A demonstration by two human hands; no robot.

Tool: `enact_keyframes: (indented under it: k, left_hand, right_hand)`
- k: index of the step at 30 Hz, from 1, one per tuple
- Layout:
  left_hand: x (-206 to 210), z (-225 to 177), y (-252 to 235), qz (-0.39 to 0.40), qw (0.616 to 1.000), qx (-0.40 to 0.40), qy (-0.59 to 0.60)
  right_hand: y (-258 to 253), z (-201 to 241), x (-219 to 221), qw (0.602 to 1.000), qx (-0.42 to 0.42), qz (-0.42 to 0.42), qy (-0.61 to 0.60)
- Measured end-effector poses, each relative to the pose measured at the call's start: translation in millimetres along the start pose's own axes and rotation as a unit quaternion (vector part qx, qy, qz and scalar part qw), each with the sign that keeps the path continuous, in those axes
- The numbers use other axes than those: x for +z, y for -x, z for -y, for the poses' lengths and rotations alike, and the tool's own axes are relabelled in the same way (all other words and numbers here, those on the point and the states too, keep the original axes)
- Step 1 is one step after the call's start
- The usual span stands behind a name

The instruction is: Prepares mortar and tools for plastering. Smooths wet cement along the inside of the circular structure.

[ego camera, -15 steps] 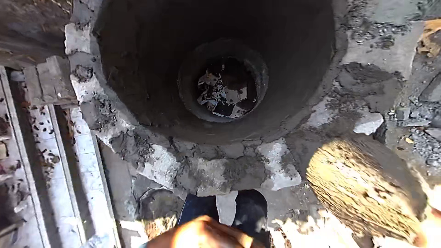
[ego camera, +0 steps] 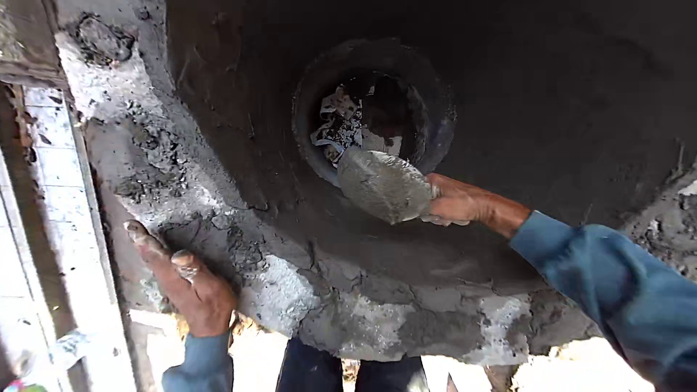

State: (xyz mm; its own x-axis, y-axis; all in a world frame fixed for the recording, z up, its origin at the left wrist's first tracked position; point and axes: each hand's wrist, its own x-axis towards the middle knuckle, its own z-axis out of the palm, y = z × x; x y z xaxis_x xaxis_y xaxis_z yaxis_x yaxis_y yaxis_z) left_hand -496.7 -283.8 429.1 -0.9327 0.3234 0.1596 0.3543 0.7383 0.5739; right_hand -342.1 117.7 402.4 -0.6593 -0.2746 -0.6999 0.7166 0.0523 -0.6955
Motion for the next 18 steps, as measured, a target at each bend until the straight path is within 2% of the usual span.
enact_keyframes:
  k: [3, 6, 9, 13, 18]
  left_hand:
    - [9.2, 3.1, 4.2, -0.006, 1.0, -0.014, -0.016]
    - [12.8, 5.0, 1.5, -0.01, 0.999, -0.027, -0.017]
    - [13.2, 10.0, 2.1, -0.012, 0.999, -0.025, -0.047]
    - [11.2, 8.8, 2.7, -0.004, 0.997, -0.029, -0.065]
    - [10.8, 3.2, -0.1, 0.01, 0.996, -0.041, -0.076]
  right_hand:
    - [-46.0, -16.4, -14.3, 0.995, 0.028, 0.033, 0.09]
    - [-82.0, -43.9, -20.9, 0.977, 0.011, 0.055, 0.206]
    - [-107.6, -69.3, -17.0, 0.959, -0.008, 0.089, 0.269]
    - [-121.0, -88.8, 7.4, 0.941, 0.002, 0.072, 0.33]
    - [-102.0, -70.4, 36.2, 0.916, 0.042, 0.018, 0.4]
